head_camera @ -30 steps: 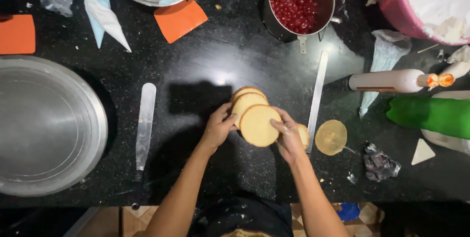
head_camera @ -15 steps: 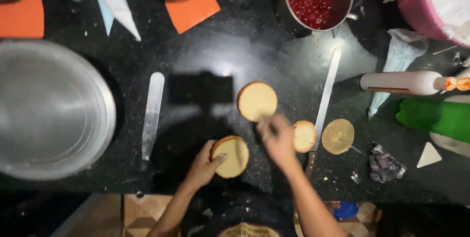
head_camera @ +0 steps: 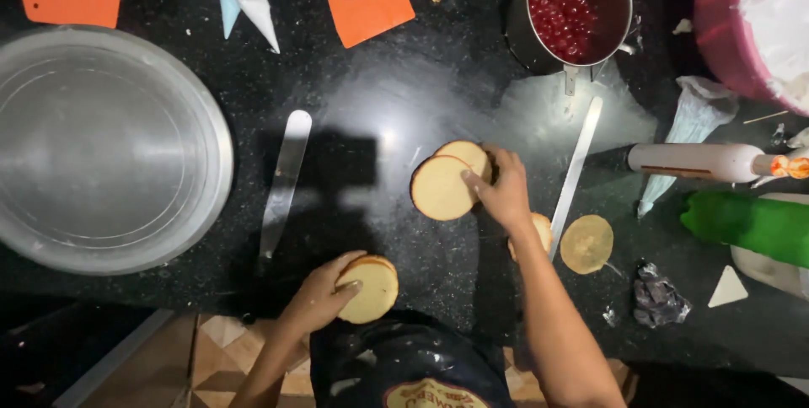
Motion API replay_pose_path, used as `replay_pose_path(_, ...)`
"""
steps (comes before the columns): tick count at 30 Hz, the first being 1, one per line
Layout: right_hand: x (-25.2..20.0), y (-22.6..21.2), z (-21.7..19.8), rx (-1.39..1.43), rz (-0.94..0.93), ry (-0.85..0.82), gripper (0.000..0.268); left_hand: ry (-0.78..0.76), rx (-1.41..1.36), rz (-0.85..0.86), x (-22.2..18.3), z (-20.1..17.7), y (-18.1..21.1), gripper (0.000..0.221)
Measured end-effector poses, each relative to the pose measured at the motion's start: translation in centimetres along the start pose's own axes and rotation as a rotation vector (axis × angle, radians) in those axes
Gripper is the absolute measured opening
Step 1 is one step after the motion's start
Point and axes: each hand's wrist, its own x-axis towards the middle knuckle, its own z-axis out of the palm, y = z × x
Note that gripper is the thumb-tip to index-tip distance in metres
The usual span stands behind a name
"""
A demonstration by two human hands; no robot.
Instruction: The person holds a round sponge cake layer steady on a dark counter and slices it horizontally with a long knife, then trims the edges. They stack the cut layers, pour syrup over them from a green plastic bottle, and carry finished frosted cakes around the worktable.
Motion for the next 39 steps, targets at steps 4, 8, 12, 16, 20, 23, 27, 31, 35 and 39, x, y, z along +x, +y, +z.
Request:
replay_pose_path(4,1.6,-0.4,-0.6,0.203,0.197,-0.227,0.058,0.094,0.078,-0.078,-0.9,0.1,3.3,0.074)
replay_pose_path(8,1.5,0.4,0.1,0.186,0.173,-0.316,0.056,0.156,0.1,0.041,-0.8,0.8,1.9,0.06)
replay_pose_path(12,-1.1,1.8,2.6,0.586,0.296,-0.462,0.053,0.15,0.054,0.055,-1.0,0.6,0.8,0.058)
replay_pose_path(16,-3.7,-0.6,4.0,0.704,0.302,-0.527,0.051,0.212,0.239,0.002,-2.3,-0.1,2.3,0.064)
replay_pose_path(20,-6.1,-6.3,2.8,0.222,0.063,-0.128,0.056,0.475,0.402,0.219,-0.8,1.4,1.6,0.051)
replay_pose_path(23,-7.0,-7.4,3.8,-0.223,-0.26,0.081,0.04,0.508,0.395,0.233,2.3,2.1,2.6,0.048)
replay_pose_path(27,-7.7,-4.2,6.0,0.111,0.095,-0.156,0.042,0.454,0.063,0.195,4.4,2.5,5.2,0.048)
replay_pose_path(31,-7.6,-3.2,4.4,0.411,0.285,-0.116,0.032,0.528,0.375,0.317,2.9,1.5,4.1,0.049)
replay_pose_path(35,-8.9,-5.5,2.8,0.008,0.057,-0.074,0.041,0.325,0.594,0.017,-1.0,0.6,4.5,0.053)
replay_pose_path(39,-11.7,-6.3,4.6,0.0,-0.08,-0.083,0.034,0.494,0.645,0.431,-3.3,1.4,2.6,0.051)
